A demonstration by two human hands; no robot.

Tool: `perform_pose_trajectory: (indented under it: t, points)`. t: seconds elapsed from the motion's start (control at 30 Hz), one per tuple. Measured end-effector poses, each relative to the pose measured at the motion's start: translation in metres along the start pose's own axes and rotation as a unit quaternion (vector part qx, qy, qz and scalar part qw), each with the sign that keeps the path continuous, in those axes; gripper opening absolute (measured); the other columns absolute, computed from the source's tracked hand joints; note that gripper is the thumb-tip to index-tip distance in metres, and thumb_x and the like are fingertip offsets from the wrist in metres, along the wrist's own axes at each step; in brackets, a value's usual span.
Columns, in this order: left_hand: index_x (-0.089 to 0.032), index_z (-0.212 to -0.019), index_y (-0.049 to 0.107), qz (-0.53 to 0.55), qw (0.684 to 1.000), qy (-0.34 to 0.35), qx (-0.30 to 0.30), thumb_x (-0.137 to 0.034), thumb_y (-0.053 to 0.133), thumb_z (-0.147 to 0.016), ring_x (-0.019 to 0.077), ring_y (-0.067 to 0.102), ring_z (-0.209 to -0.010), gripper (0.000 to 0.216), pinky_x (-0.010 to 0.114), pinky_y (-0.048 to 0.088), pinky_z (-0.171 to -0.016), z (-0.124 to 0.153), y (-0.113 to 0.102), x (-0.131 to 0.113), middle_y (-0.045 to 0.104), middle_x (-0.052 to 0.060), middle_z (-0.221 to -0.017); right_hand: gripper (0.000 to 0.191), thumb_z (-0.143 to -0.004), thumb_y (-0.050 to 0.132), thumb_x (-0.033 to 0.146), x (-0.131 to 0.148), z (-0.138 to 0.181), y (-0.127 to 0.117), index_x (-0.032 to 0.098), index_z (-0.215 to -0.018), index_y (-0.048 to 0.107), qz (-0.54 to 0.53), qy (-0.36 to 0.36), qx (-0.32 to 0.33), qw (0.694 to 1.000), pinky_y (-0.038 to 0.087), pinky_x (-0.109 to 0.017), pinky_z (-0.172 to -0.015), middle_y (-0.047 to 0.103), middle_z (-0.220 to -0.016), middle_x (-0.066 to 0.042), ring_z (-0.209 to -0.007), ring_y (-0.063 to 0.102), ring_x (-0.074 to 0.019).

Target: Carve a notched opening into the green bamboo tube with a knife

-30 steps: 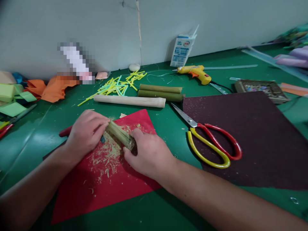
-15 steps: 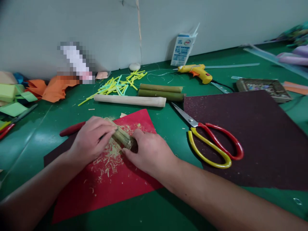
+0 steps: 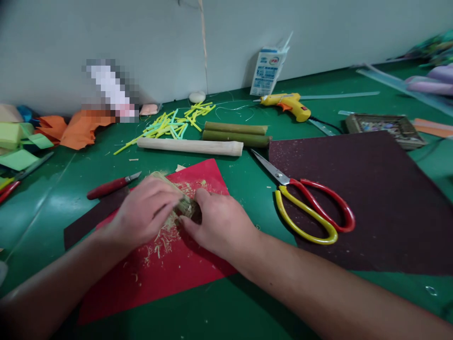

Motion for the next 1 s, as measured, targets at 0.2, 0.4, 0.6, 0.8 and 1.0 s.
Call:
perform_pose_trajectory:
  t: [0.2, 0.4, 0.6, 0.8, 1.0]
  points:
    - [-0.014, -0.087, 0.062, 0.006, 1.000, -0.001, 0.012, -0.013, 0.046, -0.085, 0.0202, 0.053, -0.087, 0.016, 0.036, 0.044, -0.078, 0.000, 0.002, -0.001, 0.062, 0.008, -0.089, 0.023, -0.074, 0.054, 0.043, 0.000, -0.002, 0.002, 0.021, -0.078, 0.048, -0.009, -0.009, 0.005, 1.000, 0.023, -0.024, -0.047, 0.057, -0.062, 0.001, -0.053, 0.045, -0.0125]
    - [-0.014, -0.082, 0.062, -0.023, 1.000, -0.019, -0.005, -0.013, 0.044, -0.086, 0.0198, 0.052, -0.085, 0.018, 0.037, 0.043, -0.078, -0.003, 0.000, 0.001, 0.061, 0.007, -0.086, 0.025, -0.074, 0.054, 0.046, 0.000, -0.001, 0.001, 0.022, -0.075, 0.046, -0.004, -0.002, 0.002, 1.000, 0.023, -0.024, -0.047, 0.055, -0.060, 0.002, -0.051, 0.043, -0.0121]
    - [-0.014, -0.083, 0.062, -0.001, 1.000, 0.003, 0.003, -0.017, 0.044, -0.088, 0.0189, 0.052, -0.085, 0.019, 0.036, 0.043, -0.077, -0.003, 0.000, 0.000, 0.061, 0.007, -0.087, 0.026, -0.075, 0.053, 0.046, -0.001, -0.001, 0.002, 0.022, -0.075, 0.046, -0.007, 0.001, 0.009, 1.000, 0.023, -0.024, -0.047, 0.055, -0.061, 0.002, -0.051, 0.044, -0.0120]
    - [-0.013, -0.084, 0.063, 0.007, 1.000, 0.001, 0.021, -0.015, 0.045, -0.087, 0.0191, 0.052, -0.085, 0.018, 0.035, 0.044, -0.077, -0.003, 0.003, -0.006, 0.061, 0.008, -0.088, 0.022, -0.075, 0.053, 0.042, 0.000, -0.001, 0.003, 0.022, -0.080, 0.048, -0.018, -0.003, 0.022, 1.000, 0.025, -0.024, -0.049, 0.058, -0.066, 0.001, -0.056, 0.048, -0.0132]
    - [-0.013, -0.091, 0.063, 0.001, 1.000, 0.023, -0.002, -0.014, 0.047, -0.087, 0.0190, 0.054, -0.088, 0.017, 0.035, 0.045, -0.080, 0.000, -0.003, -0.008, 0.062, 0.008, -0.091, 0.027, -0.074, 0.054, 0.047, -0.002, 0.000, 0.004, 0.022, -0.074, 0.043, -0.002, 0.000, 0.012, 1.000, 0.023, -0.024, -0.047, 0.056, -0.062, 0.002, -0.052, 0.044, -0.0124]
Point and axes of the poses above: each hand's wrist, its own z-axis away from the middle knuckle, its own y-axis out of the palm, x = y × z, the point moved 6 cm from there along -z, towards the middle knuckle
